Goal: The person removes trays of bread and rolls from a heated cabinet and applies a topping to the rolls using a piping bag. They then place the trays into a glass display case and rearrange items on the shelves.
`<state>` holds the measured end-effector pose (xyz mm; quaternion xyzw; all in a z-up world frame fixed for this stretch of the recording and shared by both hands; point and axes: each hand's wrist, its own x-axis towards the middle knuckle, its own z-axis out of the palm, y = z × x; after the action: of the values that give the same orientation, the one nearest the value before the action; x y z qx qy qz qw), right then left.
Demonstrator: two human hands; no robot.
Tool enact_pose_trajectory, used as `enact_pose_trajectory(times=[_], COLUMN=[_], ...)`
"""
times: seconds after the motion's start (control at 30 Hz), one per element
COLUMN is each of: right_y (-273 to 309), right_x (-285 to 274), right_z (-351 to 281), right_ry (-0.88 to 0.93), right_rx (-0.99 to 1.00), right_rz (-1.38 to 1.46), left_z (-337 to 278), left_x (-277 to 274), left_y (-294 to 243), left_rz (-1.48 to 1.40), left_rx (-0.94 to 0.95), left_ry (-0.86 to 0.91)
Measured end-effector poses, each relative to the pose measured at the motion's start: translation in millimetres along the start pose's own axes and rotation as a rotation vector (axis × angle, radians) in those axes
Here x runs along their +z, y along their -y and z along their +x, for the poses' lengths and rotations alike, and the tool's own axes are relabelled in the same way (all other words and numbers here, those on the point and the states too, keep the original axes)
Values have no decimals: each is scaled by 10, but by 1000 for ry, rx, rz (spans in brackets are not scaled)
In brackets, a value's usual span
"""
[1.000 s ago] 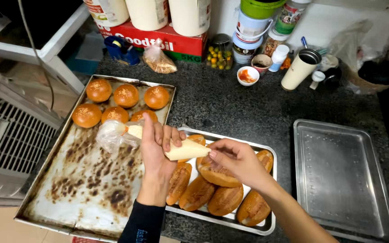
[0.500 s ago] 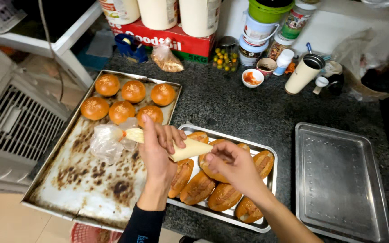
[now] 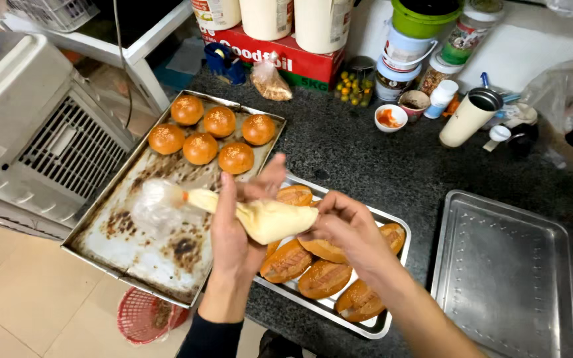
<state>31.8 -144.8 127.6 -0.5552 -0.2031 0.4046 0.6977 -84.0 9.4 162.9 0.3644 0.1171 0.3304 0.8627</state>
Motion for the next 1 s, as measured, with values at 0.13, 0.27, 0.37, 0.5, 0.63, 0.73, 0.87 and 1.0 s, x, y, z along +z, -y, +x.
enact_pose_trajectory(times=[0.13, 0.27, 0.37, 0.5, 0.63, 0.73, 0.87, 1.0], right_y=[-135, -140, -221, -576, -852, -921, -909, -751], right_x=[-225, -333, -390, -413, -364, -352, -282, -314], right_z=[102, 212, 266, 290, 249, 240, 246, 284], right_ry=[-23, -82, -35, 65, 49, 1, -28, -64], right_rx=[-133, -107, -138, 142, 222, 179, 101, 244], right_rz=[-248, -699, -992, -1503, -1573, -1655, -1671, -1676], left_z=[98, 316, 495, 701, 837, 887, 970, 1089], left_x=[-199, -389, -555, -859, -1121, -1202, -1228, -1204], left_y=[148, 269, 243, 269, 462, 604, 654, 649], left_rz=[-186, -223, -61, 157, 160, 174, 189, 311], left_rx=[5, -14, 8, -6, -88, -122, -169, -143], left_ry=[53, 79, 68, 99, 87, 73, 79, 149])
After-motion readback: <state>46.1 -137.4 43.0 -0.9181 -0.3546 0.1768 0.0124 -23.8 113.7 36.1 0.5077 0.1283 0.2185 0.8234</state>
